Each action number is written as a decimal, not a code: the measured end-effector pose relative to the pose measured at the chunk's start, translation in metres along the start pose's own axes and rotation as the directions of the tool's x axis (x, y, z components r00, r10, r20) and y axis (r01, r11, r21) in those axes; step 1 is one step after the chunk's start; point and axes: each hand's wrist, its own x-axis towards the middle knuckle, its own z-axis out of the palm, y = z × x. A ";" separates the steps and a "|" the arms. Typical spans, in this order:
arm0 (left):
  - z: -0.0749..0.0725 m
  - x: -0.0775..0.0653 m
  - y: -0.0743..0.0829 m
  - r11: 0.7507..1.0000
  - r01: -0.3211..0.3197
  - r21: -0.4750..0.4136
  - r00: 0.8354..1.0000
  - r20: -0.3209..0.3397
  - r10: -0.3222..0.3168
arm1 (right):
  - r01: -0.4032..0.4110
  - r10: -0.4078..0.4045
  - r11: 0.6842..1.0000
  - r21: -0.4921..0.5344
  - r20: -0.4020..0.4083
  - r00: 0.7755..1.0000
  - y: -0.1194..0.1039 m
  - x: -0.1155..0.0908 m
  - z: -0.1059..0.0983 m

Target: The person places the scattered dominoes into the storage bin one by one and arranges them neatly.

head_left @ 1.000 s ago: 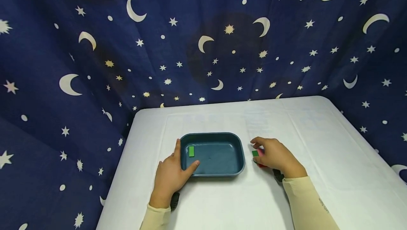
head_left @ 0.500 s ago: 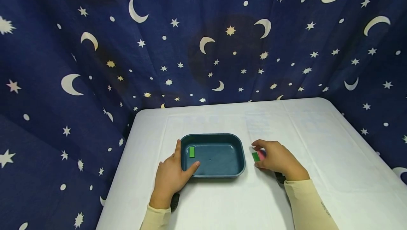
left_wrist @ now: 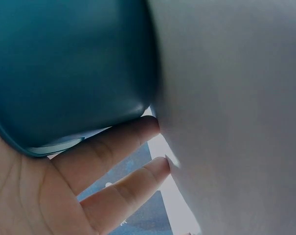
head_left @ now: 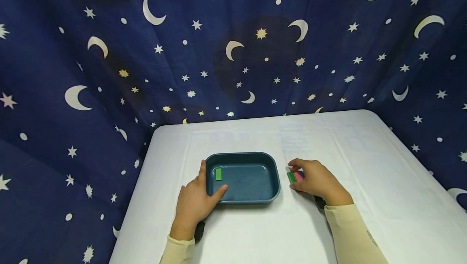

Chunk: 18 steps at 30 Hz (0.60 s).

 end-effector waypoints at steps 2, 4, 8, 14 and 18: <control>0.000 0.000 0.000 1.000 -0.002 -0.001 1.000 -0.002 0.002 | -0.003 0.003 1.000 0.003 0.003 1.000 0.000 0.000 0.000; 0.000 0.000 -0.001 1.000 -0.007 -0.001 1.000 -0.005 0.007 | -0.010 0.010 1.000 0.008 0.005 1.000 0.000 -0.001 -0.001; 0.002 0.001 -0.001 1.000 -0.008 0.000 1.000 -0.003 0.008 | -0.010 0.010 1.000 0.011 0.002 1.000 0.000 -0.001 -0.002; 0.002 0.000 -0.001 1.000 -0.007 0.003 1.000 -0.001 0.007 | -0.016 0.016 1.000 0.023 -0.008 1.000 0.001 -0.001 0.000; 0.001 -0.001 -0.003 1.000 0.000 0.009 1.000 0.013 0.000 | -0.036 0.036 0.999 0.036 -0.006 0.999 0.000 -0.002 0.003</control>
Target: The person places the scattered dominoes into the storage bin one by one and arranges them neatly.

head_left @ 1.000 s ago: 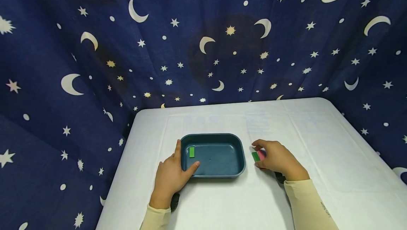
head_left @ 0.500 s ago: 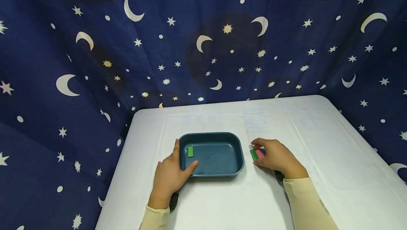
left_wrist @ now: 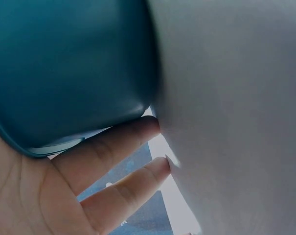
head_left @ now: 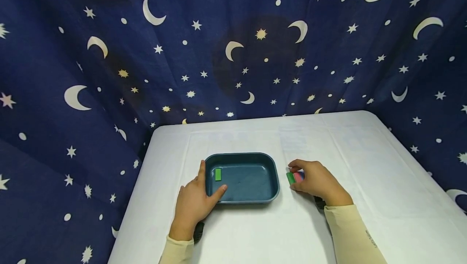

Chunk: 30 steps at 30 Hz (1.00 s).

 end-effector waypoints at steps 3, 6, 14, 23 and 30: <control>-0.001 -0.002 -0.002 1.000 0.010 0.011 1.000 0.008 -0.010 | 0.002 -0.002 1.000 0.005 0.006 1.000 -0.001 -0.001 0.003; -0.001 -0.003 -0.002 1.000 0.016 0.015 1.000 0.013 -0.017 | 0.027 -0.027 1.000 0.003 0.000 1.000 -0.002 -0.002 0.004; 0.001 0.002 -0.001 1.000 -0.001 0.005 1.000 0.004 0.001 | 0.032 -0.032 0.999 -0.003 -0.032 0.999 -0.001 0.001 0.001; -0.002 0.005 0.000 1.000 -0.007 0.001 1.000 -0.005 0.007 | 0.018 -0.017 1.000 0.004 -0.027 0.999 0.000 0.003 -0.001; -0.002 0.003 0.001 1.000 -0.002 -0.001 1.000 0.006 0.002 | 0.008 -0.007 1.000 0.012 -0.025 1.000 0.003 0.004 0.002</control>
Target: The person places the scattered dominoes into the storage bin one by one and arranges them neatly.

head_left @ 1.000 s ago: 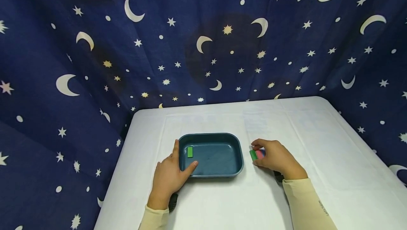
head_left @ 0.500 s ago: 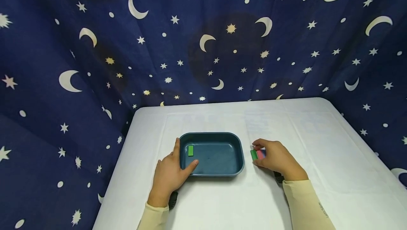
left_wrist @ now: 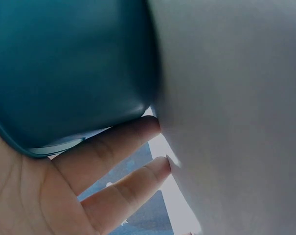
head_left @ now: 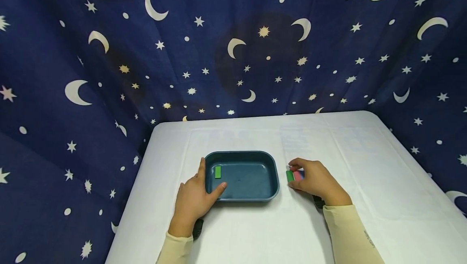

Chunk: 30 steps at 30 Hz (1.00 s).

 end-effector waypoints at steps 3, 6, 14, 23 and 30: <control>0.000 0.000 0.000 1.000 -0.003 -0.004 1.000 -0.005 0.003 | -0.006 0.006 1.000 0.002 0.002 1.000 0.000 0.000 0.000; 0.001 0.000 -0.001 1.000 -0.004 -0.002 1.000 -0.006 0.004 | -0.017 0.017 1.000 0.000 0.002 1.000 -0.001 0.000 -0.001; 0.001 0.002 -0.002 1.000 -0.008 0.004 1.000 -0.020 0.009 | -0.007 0.007 1.000 -0.009 -0.011 1.000 -0.006 0.001 -0.004; 0.003 0.000 -0.002 1.000 -0.010 0.003 1.000 -0.019 0.010 | -0.015 0.015 1.000 -0.007 -0.004 1.000 -0.005 -0.001 -0.002; 0.002 -0.001 -0.002 1.000 -0.012 0.005 1.000 -0.021 0.013 | -0.004 0.004 1.000 0.000 -0.009 1.000 -0.008 -0.003 -0.001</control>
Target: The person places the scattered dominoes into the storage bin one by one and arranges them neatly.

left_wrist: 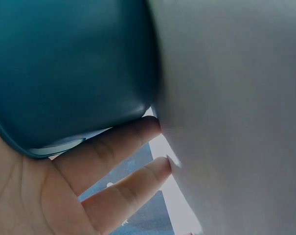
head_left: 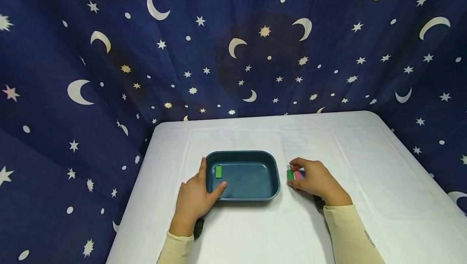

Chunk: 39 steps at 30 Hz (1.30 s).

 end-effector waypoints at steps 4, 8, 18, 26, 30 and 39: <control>-0.001 -0.001 0.000 1.000 0.001 0.002 1.000 0.003 -0.001 | 0.014 -0.014 1.000 -0.002 -0.001 1.000 0.000 -0.001 0.000; -0.002 -0.001 0.001 1.000 -0.003 -0.004 1.000 0.000 0.003 | 0.027 -0.027 1.000 -0.014 -0.008 1.000 0.001 0.000 0.001; -0.004 0.000 0.001 1.000 -0.004 -0.002 1.000 0.000 0.004 | 0.033 -0.034 0.998 -0.047 -0.021 0.999 0.001 0.002 0.001; -0.004 0.000 0.001 1.000 0.005 -0.012 1.000 0.015 -0.005 | 0.049 -0.051 0.997 -0.052 -0.041 0.998 0.000 0.001 0.003; -0.004 0.000 0.001 1.000 0.007 -0.012 1.000 0.015 -0.007 | 0.066 -0.069 0.996 -0.052 -0.048 0.996 0.000 0.001 0.004; -0.004 0.000 0.001 1.000 0.008 -0.012 1.000 0.014 -0.007 | 0.069 -0.073 0.995 -0.067 -0.064 0.995 -0.001 0.002 0.003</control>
